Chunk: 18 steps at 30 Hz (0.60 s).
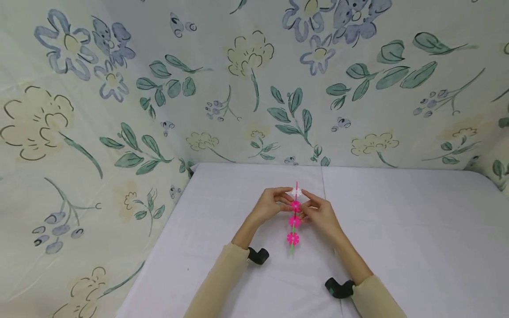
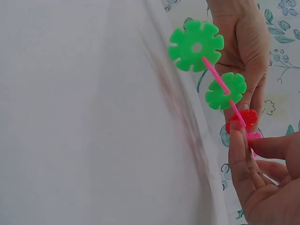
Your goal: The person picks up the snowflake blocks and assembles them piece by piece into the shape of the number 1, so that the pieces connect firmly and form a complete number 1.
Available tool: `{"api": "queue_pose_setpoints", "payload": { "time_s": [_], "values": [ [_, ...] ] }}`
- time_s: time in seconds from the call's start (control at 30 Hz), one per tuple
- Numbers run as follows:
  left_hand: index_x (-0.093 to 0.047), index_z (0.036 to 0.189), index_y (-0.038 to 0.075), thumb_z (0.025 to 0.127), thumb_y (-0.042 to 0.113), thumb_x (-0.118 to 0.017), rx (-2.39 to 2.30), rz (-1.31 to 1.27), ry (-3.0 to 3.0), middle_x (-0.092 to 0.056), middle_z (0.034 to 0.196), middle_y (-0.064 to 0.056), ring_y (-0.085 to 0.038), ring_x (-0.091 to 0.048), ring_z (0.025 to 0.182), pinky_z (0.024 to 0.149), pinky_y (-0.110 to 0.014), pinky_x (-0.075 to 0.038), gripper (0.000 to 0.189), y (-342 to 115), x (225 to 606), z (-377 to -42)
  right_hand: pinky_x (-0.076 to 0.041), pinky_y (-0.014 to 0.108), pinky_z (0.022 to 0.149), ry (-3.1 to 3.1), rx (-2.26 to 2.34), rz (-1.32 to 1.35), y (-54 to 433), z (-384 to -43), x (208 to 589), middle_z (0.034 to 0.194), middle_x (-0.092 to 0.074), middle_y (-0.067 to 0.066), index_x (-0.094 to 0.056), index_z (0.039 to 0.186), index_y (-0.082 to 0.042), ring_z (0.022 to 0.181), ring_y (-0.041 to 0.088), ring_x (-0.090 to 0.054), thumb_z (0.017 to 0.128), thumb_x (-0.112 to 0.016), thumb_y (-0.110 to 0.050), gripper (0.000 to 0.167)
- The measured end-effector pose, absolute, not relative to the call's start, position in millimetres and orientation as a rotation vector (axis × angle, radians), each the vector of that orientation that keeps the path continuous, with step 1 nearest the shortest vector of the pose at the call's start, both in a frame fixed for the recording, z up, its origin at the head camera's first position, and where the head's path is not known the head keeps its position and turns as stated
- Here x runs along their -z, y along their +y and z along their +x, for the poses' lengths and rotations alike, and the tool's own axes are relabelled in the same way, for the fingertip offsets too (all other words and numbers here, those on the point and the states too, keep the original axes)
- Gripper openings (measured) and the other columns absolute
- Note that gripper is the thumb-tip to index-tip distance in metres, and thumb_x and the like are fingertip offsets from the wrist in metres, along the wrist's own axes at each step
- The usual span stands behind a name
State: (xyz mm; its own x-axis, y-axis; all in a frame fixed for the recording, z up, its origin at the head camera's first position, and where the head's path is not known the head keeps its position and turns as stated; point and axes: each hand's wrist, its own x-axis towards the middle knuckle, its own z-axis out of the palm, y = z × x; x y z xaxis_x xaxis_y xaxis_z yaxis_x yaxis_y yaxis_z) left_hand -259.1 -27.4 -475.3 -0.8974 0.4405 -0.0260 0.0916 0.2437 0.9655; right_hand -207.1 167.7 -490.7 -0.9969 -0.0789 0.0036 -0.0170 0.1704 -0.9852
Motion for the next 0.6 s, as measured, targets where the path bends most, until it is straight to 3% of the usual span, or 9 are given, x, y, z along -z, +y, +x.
{"api": "queue_pose_setpoints", "payload": {
  "time_s": [0.6],
  "values": [
    [-0.066, 0.136, 0.001, 0.086, -0.009, -0.077, -1.620, 0.373, 2.286, -0.075, 0.103, -0.018, -0.022, -0.072, 0.085, 0.078, -0.025, -0.059, 0.052, -22, 492, -274, -0.064, 0.031, 0.062, 2.398, 1.905, -0.040, 166, -224, 506, 0.097, -0.067, 0.025, -0.044, 0.153, 0.004, 0.065, 0.015, -0.071, 0.100, -0.059, -0.001, 0.056]
  ]
}}
